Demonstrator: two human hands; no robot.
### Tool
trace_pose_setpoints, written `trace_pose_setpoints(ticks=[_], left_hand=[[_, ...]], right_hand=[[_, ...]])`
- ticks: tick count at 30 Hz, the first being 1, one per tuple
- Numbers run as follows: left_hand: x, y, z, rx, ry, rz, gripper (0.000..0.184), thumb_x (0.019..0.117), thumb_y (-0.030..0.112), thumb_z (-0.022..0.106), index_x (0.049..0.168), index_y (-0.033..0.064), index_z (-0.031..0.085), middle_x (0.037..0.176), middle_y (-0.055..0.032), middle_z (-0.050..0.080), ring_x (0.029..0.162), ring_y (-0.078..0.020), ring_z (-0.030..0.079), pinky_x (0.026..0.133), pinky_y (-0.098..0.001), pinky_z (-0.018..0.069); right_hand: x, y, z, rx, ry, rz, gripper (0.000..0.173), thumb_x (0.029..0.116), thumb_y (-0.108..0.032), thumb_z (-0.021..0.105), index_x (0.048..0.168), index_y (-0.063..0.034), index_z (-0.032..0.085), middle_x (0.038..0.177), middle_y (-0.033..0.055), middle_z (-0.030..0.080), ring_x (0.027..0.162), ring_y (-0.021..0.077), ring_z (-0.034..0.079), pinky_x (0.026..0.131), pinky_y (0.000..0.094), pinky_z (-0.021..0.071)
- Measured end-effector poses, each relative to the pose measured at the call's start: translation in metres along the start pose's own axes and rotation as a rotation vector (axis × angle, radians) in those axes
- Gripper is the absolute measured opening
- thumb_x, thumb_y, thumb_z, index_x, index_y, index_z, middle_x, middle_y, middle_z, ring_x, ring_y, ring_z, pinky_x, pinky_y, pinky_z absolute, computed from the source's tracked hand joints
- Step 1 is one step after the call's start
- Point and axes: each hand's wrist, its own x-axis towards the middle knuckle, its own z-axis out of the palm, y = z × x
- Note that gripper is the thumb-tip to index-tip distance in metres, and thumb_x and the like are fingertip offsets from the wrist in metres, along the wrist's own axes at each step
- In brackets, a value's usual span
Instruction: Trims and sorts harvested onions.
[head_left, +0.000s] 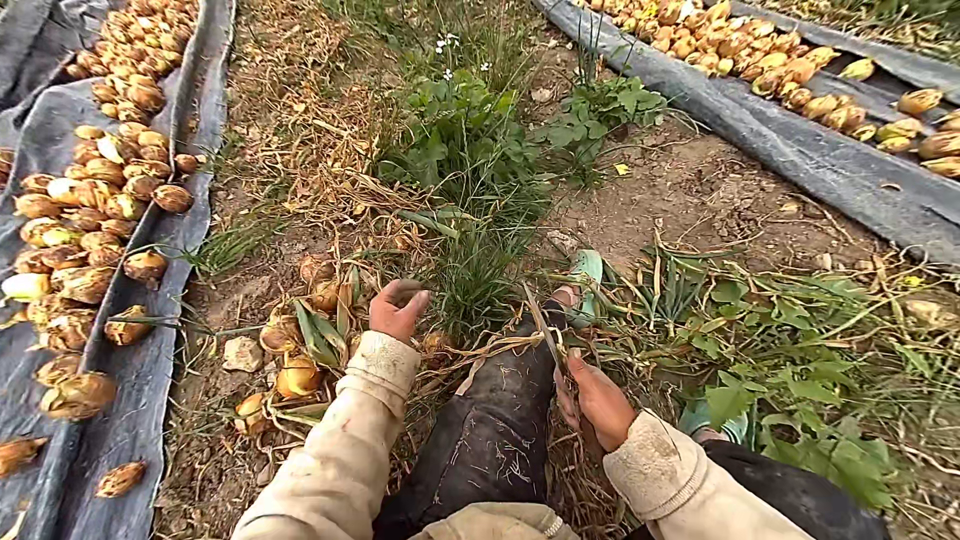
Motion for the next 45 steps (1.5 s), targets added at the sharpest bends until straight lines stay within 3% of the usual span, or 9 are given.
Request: trace_pose_setpoints(ticks=[3,11,15,20,24,28,35,41,45], left_hand=[[0.012,-0.038,0.037,0.601,-0.329,-0.211,0.023,0.0976,0.010,0.067,0.119,0.0004,0.069,0.113,-0.0202,0.072,0.108,-0.0345,0.069,0.101,-0.0555,0.0501],[-0.010,-0.064,0.028,1.244,-0.669,-0.351,0.095,0.0782,0.026,0.086,0.159,0.0147,0.036,0.156,-0.0267,0.041,0.130,-0.0491,0.053,0.105,-0.0647,0.0456],[-0.029,-0.063,0.003,1.001,-0.456,-0.328,0.094,0.0775,0.029,0.088,0.155,0.0103,0.039,0.149,-0.0265,0.049,0.132,-0.0427,0.054,0.111,-0.0570,0.0427],[-0.065,-0.034,-0.011,0.600,-0.072,0.102,0.095,0.0613,0.027,0.089,0.142,-0.0027,0.048,0.116,-0.0268,0.069,0.104,-0.0394,0.070,0.092,-0.0583,0.0546],[-0.076,0.010,0.001,0.454,-0.180,0.321,0.094,0.0531,0.036,0.092,0.133,0.0006,0.056,0.112,-0.0154,0.071,0.099,-0.0211,0.072,0.090,-0.0431,0.0594],[-0.096,0.039,0.043,0.401,-0.418,0.408,0.088,0.0522,0.047,0.091,0.126,0.0048,0.067,0.108,-0.0085,0.075,0.097,-0.0152,0.072,0.087,-0.0391,0.0610],[-0.101,0.047,0.068,0.553,-0.515,0.619,0.081,0.0542,0.040,0.091,0.125,0.0064,0.070,0.123,-0.0165,0.070,0.102,-0.0294,0.072,0.084,-0.0514,0.0603],[-0.103,0.048,0.074,0.678,-0.463,0.700,0.081,0.0503,0.042,0.090,0.121,0.0082,0.072,0.118,-0.0203,0.069,0.089,-0.0358,0.072,0.067,-0.0576,0.0595],[-0.070,0.051,0.071,0.828,-0.251,0.756,0.083,0.0496,0.041,0.092,0.123,0.0067,0.072,0.108,-0.0206,0.073,0.095,-0.0461,0.069,0.075,-0.0679,0.0528]], right_hand=[[-0.002,0.000,-0.003,0.021,0.013,0.000,0.053,0.1127,-0.037,0.018,0.083,-0.0080,0.050,0.053,-0.0004,0.046,0.041,0.0088,0.046,0.043,0.0207,0.0414],[0.000,0.000,-0.018,-0.073,-0.023,-0.062,0.046,0.1120,-0.037,0.026,0.096,-0.0065,0.057,0.061,0.0010,0.051,0.051,0.0110,0.052,0.053,0.0242,0.0486],[-0.001,0.000,-0.018,-0.211,-0.067,-0.079,0.036,0.1108,-0.032,0.037,0.115,-0.0045,0.060,0.075,0.0035,0.056,0.060,0.0120,0.057,0.062,0.0284,0.0526],[0.000,0.002,-0.018,-0.417,-0.135,-0.148,0.035,0.1074,-0.038,0.047,0.105,-0.0068,0.062,0.077,-0.0003,0.057,0.064,0.0073,0.057,0.063,0.0269,0.0509],[-0.005,0.001,-0.012,-0.452,-0.118,-0.300,0.047,0.0969,-0.054,0.056,0.103,-0.0075,0.061,0.074,-0.0056,0.055,0.065,0.0019,0.055,0.066,0.0241,0.0502],[-0.016,0.002,-0.005,-0.418,0.037,-0.503,0.083,0.0758,-0.074,0.069,0.116,-0.0015,0.064,0.094,0.0051,0.070,0.090,0.0094,0.067,0.083,0.0348,0.0558],[-0.026,0.005,-0.025,-0.484,0.111,-0.691,0.052,0.0946,-0.057,0.060,0.102,-0.0058,0.067,0.077,0.0002,0.065,0.074,0.0058,0.064,0.068,0.0309,0.0551],[-0.030,-0.004,-0.020,-0.263,-0.030,-0.423,0.030,0.1014,-0.035,0.059,0.104,-0.0063,0.067,0.074,-0.0025,0.059,0.061,0.0020,0.053,0.058,0.0220,0.0465],[-0.027,-0.010,-0.017,-0.142,-0.066,-0.243,0.035,0.1094,-0.030,0.043,0.094,-0.0060,0.064,0.062,-0.0035,0.048,0.048,0.0035,0.043,0.048,0.0212,0.0399]])
